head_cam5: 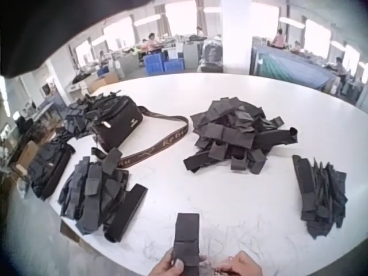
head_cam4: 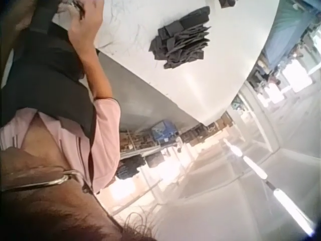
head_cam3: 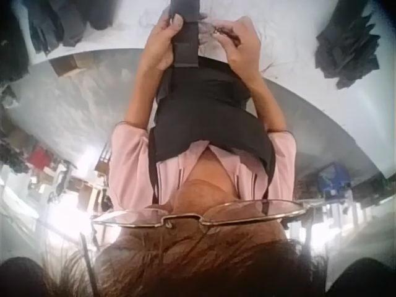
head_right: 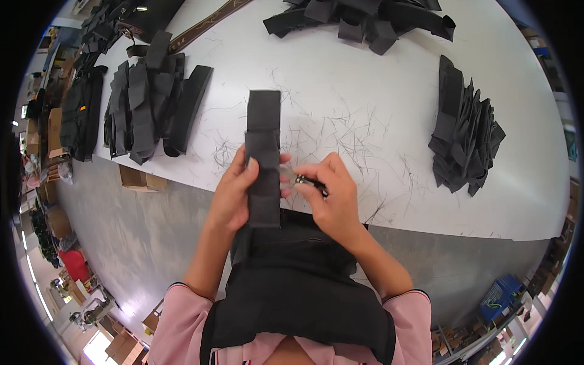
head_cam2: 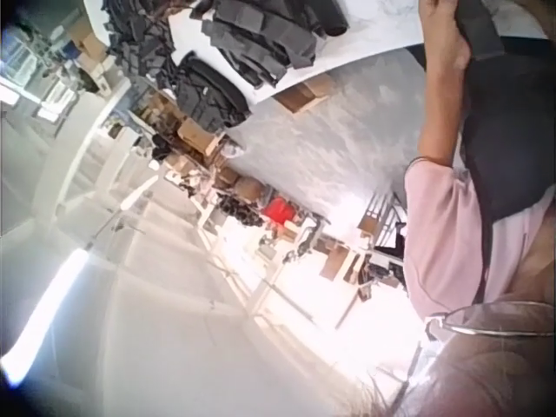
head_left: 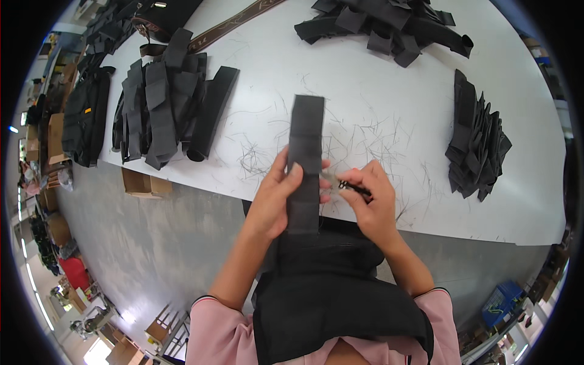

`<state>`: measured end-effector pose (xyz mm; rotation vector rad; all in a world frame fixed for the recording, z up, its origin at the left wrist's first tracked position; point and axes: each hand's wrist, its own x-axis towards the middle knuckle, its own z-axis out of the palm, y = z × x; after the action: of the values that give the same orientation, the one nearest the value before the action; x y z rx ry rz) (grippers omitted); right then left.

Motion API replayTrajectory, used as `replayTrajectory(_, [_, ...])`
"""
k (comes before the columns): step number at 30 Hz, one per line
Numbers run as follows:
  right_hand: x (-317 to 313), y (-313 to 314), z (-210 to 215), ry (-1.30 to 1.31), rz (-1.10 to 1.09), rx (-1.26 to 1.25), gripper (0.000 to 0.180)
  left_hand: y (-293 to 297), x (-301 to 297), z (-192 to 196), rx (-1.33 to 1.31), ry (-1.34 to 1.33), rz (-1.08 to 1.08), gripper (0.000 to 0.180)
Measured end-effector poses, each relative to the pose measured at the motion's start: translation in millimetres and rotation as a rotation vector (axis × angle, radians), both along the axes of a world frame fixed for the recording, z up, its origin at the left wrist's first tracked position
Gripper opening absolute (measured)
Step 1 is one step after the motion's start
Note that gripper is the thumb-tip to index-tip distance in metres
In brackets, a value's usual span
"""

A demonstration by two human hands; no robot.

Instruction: The person is using small snips to trim excess threads and finishing details from black fabric bag straps at a factory workstation.

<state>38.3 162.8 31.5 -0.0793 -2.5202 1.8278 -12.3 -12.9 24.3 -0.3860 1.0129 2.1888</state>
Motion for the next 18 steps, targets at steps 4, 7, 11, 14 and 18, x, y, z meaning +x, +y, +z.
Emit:
replayTrajectory(4, [15.7, 4.8, 1.6, -0.016, 0.016, 0.037, 0.026, -3.3, -11.9, -4.9, -0.071, -0.022, 0.117, 0.044])
replayTrajectory(7, [34.1, 4.6, 6.3, -0.049, 0.108, 0.113, 0.027, -3.2, -16.3, -7.2, -0.069, 0.001, 0.132, 0.043])
replayTrajectory(11, [31.4, -2.7, 5.8, 0.055, 0.130, 0.199, 0.029, 1.6, -16.3, -6.7, -0.041, -0.019, 0.136, 0.042])
replayTrajectory(14, [26.1, -4.7, 6.8, 0.047, 0.195, 0.225, 0.029, 4.0, -16.3, -6.5, -0.027, -0.027, 0.134, 0.041])
replayTrajectory(18, [23.5, -3.3, 4.7, 0.151, 0.249, 0.333, 0.028, 5.1, -17.4, -6.5, -0.020, -0.042, 0.117, 0.041])
